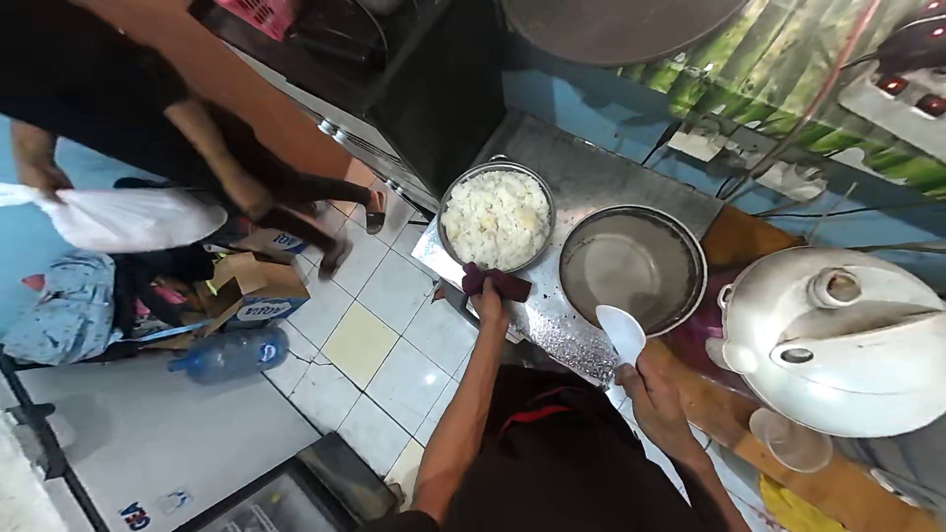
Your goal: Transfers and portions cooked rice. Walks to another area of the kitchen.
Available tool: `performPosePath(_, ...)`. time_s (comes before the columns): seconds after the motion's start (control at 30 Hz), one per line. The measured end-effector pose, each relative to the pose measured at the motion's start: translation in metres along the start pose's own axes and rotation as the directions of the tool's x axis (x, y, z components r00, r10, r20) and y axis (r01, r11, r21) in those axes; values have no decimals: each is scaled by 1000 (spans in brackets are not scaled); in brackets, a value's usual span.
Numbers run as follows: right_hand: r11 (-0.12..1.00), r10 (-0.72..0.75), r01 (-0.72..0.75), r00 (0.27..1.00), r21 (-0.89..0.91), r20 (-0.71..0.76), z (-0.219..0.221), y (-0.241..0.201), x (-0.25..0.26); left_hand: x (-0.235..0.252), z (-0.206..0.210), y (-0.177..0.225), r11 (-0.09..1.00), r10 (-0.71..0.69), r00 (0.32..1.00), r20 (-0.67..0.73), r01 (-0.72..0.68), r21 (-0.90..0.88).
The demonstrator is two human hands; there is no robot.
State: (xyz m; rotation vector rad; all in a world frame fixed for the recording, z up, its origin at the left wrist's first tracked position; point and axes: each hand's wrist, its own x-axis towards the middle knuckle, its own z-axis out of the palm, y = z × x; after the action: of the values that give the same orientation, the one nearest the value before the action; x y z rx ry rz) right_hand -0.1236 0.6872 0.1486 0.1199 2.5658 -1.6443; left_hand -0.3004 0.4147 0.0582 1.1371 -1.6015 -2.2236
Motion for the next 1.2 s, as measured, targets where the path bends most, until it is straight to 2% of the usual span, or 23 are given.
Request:
performPosePath(0.17, 985, -56, 84, 982, -148, 180, 21, -48, 9, 29, -40, 13, 994, 28, 984, 177, -47, 104)
performPosePath(0.3, 953, -35, 101, 973, -284, 227, 72, -94, 45, 60, -93, 33, 975, 40, 953, 301, -104, 199)
performPosePath(0.4, 909, 47, 39, 980, -416, 194, 112, -118, 80, 89, -133, 58, 947, 33, 937, 349, -141, 289)
performPosePath(0.5, 804, 202, -112, 975, -584, 92, 141, -130, 112, 114, -162, 76, 961, 2, 924, 383, -108, 256)
performPosePath(0.6, 695, 299, -249, 953, -674, -43, 152, -129, 135, 132, -179, 82, 938, -98, 871, 481, -80, 337)
performPosePath(0.67, 653, 348, -266, 937, -709, -31, 150, -126, 147, 139, -180, 88, 908, -159, 830, 535, -90, 410)
performPosePath(0.73, 687, 368, -239, 929, -687, 44, 149, -117, 158, 147, -177, 95, 878, -209, 795, 570, -104, 467)
performPosePath(0.9, 806, 394, -210, 888, -553, 237, 149, -98, 188, 176, -160, 116, 822, -227, 725, 650, -216, 527)
performPosePath(1.07, 894, 352, -237, 897, -381, 267, 168, -93, 210, 199, -139, 132, 775, -271, 665, 696, -278, 568)
performPosePath(1.2, 948, 311, -286, 923, -138, 227, 178, -76, 210, 205, -127, 137, 769, -284, 642, 712, -291, 570)
